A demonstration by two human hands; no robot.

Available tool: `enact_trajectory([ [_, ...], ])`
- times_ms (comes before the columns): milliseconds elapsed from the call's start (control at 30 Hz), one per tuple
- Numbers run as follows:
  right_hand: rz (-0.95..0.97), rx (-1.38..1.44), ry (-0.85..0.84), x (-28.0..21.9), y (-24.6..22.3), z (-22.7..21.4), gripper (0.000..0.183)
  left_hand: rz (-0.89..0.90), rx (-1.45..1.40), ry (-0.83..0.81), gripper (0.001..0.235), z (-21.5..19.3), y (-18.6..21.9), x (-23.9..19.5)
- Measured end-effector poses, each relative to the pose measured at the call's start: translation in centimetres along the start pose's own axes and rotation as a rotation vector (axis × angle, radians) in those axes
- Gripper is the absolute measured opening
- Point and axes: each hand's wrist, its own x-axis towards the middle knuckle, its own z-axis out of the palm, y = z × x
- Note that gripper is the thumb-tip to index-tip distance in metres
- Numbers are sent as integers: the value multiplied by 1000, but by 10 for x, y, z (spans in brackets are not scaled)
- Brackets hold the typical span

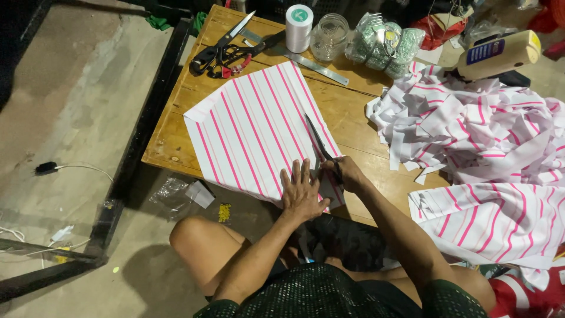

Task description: Cutting striped fabric into strips using scissors on a wooden table

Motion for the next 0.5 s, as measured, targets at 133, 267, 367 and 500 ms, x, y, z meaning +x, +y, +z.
enact_trajectory([
  [133,-17,30,18,12,5,0,43,-3,17,-27,71,-4,1,0],
  [267,-6,-67,-4,45,15,-4,47,-1,33,-29,71,1,0,2],
  [367,-48,-141,17,50,6,1,44,-3,30,11,71,-2,1,0],
  [500,-67,-166,33,40,8,3,40,6,34,49,69,3,1,0],
])
